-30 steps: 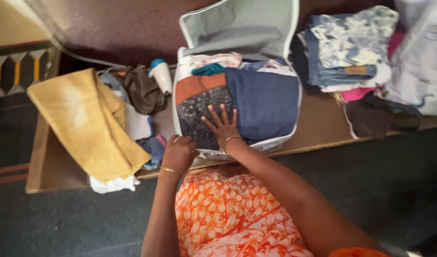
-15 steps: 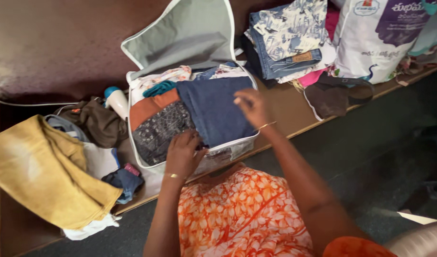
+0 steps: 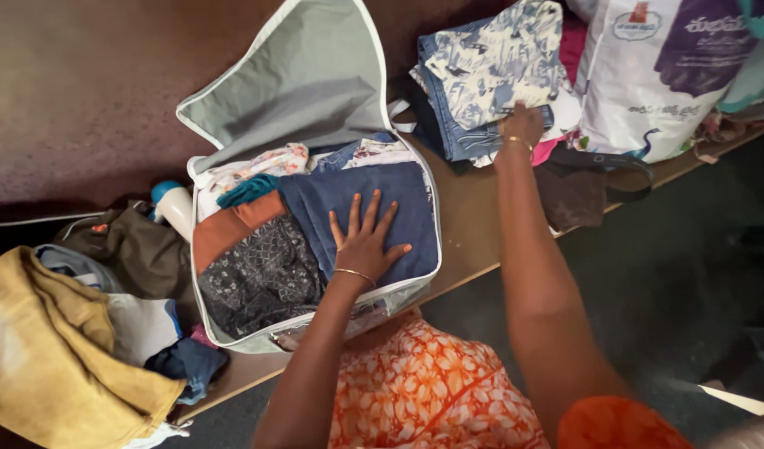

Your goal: The person unloads clothes from a large fabric organizer, picking up items such as pants and shirts one at a time and placing them in piles on a nearby surface.

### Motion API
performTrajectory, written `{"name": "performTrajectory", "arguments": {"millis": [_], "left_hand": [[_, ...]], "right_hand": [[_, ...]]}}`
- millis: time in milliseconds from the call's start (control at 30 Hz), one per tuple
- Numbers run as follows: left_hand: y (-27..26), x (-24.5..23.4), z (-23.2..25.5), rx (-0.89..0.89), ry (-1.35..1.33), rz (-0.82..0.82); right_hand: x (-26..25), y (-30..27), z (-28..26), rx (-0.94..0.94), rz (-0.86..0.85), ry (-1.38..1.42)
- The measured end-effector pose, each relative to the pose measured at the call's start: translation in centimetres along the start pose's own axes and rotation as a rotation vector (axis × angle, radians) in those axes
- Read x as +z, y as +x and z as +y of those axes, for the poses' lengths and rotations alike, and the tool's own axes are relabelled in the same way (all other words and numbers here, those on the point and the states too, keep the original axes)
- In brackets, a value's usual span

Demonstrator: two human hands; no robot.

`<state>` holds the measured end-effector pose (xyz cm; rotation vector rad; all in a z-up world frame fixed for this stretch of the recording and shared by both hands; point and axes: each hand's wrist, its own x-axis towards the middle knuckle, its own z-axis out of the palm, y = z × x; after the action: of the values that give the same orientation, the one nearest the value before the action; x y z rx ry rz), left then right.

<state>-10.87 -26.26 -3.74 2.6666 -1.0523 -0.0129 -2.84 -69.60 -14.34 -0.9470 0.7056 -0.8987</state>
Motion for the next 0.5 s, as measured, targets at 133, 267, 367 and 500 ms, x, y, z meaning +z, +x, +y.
{"name": "performTrajectory", "arguments": {"millis": [133,267,367,500], "left_hand": [[0.0,-0.4,0.2,-0.018,-0.005,-0.047],[0.0,-0.4,0.3,-0.007,0.011,-0.036],[0.1,-0.5,0.2,-0.004,0.011,-0.033],[0.1,-0.6,0.1,-0.013,-0.019,-0.058]], "right_hand": [[2.9,2.3,-0.2,0.101,0.199,-0.05],[4.8,4.0,-1.3,0.402,0.371,-0.055],[4.6,6.2,-0.9,0.242,0.343,-0.036],[3.0,4.8,-2.5,0.267,-0.101,0.318]]}}
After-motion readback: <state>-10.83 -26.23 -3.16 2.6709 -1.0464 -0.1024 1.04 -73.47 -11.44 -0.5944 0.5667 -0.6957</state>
